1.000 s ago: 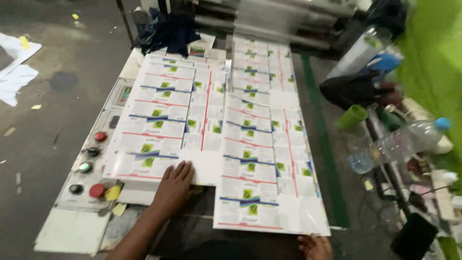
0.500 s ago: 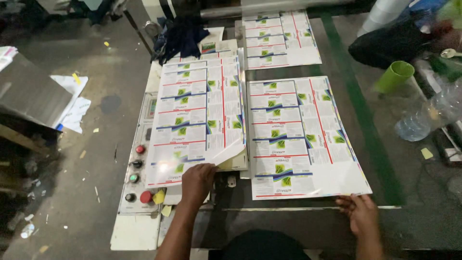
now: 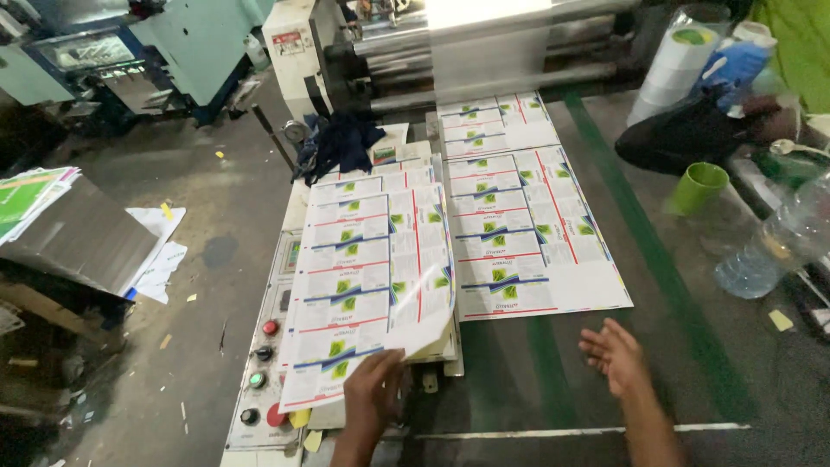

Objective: The person repeatedly picks up printed sheets from a conveyor belt and folds them in half by hand. They then place the folded sheets onto a growing stack on the table to the left.

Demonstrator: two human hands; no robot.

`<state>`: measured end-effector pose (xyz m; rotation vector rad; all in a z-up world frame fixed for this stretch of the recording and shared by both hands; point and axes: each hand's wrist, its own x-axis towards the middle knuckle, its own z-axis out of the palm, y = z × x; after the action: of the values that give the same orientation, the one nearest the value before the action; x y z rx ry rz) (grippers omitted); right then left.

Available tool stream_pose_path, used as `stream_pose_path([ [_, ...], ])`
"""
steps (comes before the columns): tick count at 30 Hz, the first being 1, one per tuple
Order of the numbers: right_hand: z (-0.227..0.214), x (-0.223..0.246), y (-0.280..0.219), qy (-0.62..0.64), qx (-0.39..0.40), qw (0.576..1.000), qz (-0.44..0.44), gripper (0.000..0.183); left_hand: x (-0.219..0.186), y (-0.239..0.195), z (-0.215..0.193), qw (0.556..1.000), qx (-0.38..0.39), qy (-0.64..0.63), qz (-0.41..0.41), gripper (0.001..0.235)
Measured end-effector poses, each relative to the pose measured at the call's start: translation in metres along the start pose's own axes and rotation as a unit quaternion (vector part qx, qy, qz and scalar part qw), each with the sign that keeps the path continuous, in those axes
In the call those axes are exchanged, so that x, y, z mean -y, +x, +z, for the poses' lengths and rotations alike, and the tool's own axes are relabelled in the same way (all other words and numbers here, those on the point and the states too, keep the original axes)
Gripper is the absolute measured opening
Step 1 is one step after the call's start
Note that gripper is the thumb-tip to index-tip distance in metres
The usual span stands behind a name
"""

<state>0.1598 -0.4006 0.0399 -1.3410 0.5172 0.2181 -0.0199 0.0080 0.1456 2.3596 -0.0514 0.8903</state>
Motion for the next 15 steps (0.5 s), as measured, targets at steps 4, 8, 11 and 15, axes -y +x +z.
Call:
stream_pose_path([
  [4,0.033,-0.039,-0.055,-0.114,0.095,0.987,0.068,0.050,-0.023,-0.016,0.025,0.995,0.022,-0.057,0.073,0.034],
  [8,0.060,-0.087,-0.081,-0.133,0.310,0.937,0.088,0.057,-0.039,-0.035,0.075,0.993,0.071,-0.041,0.083,0.028],
  [11,0.069,-0.091,-0.105,-0.048,0.336,0.935,0.100,0.055,-0.063,-0.035,0.083,0.975,0.190,-0.061,0.100,0.027],
  [15,0.041,-0.100,-0.083,0.062,0.208,0.973,0.075,0.039,-0.054,-0.019,0.084,0.955,0.265,-0.034,0.128,0.038],
])
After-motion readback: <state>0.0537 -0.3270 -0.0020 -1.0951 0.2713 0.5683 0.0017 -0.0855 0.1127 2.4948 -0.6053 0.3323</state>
